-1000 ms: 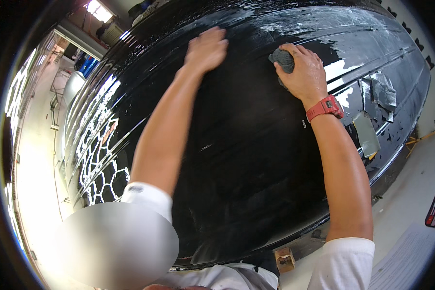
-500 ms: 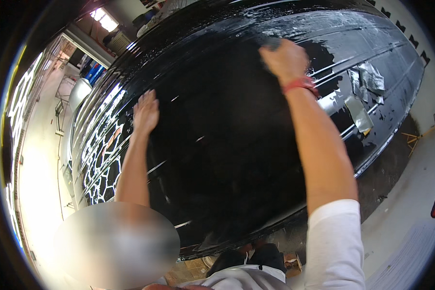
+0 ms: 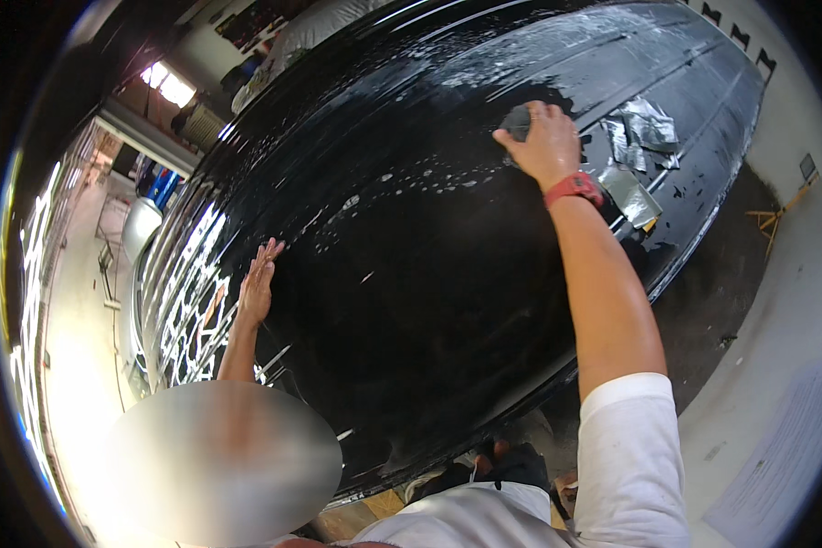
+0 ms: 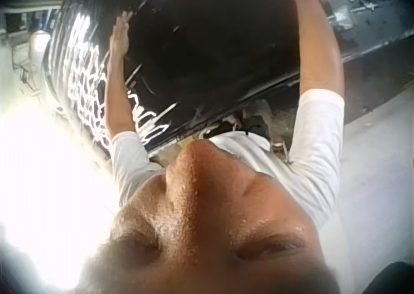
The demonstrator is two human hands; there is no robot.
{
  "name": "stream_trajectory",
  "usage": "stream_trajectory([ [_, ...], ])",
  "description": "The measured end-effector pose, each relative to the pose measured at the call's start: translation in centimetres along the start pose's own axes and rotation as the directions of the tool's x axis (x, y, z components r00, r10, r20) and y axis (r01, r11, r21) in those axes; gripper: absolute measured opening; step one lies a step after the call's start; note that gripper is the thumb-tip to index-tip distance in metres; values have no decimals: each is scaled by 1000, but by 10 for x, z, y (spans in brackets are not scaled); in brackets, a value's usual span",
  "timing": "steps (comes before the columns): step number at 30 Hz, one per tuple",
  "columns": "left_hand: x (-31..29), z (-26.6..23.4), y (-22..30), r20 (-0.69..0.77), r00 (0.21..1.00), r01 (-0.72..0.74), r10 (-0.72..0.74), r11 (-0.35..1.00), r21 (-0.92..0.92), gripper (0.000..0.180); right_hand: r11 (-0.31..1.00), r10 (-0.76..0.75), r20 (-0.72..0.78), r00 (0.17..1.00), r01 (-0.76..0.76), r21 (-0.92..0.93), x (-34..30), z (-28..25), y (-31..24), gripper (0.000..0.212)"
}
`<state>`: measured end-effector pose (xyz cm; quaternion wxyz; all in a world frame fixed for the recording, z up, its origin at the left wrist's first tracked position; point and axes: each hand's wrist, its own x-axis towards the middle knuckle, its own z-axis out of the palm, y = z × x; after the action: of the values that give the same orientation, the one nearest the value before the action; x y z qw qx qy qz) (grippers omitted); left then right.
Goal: The person wipes the glossy black hood of a car using a dark cloth. They move the cloth in circular and linear motions across the surface, removing visible white residue or cleaning solution. The person works systematically across the hood, ensuring the surface is wiped clean.
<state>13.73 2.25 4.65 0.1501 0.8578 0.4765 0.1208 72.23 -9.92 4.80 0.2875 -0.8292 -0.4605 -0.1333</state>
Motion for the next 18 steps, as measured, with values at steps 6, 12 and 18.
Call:
stream_trajectory([
  [6, 197, 95, 195, 116, 898, -428, 424, 904, 15, 52, 994, 18, 39, 999, -14, -107, 6, 15, -13, 65],
  [12, 284, 125, 281, 178, 882, -467, 435, 857, 216, 55, 999, 4, 62, 998, -1, -45, 13, 12, -31, 62],
  [18, 143, 45, 99, 143, 977, -189, 157, 951, 245, 58, 998, 31, 25, 999, -29, -62, 13, 18, -12, 61],
])
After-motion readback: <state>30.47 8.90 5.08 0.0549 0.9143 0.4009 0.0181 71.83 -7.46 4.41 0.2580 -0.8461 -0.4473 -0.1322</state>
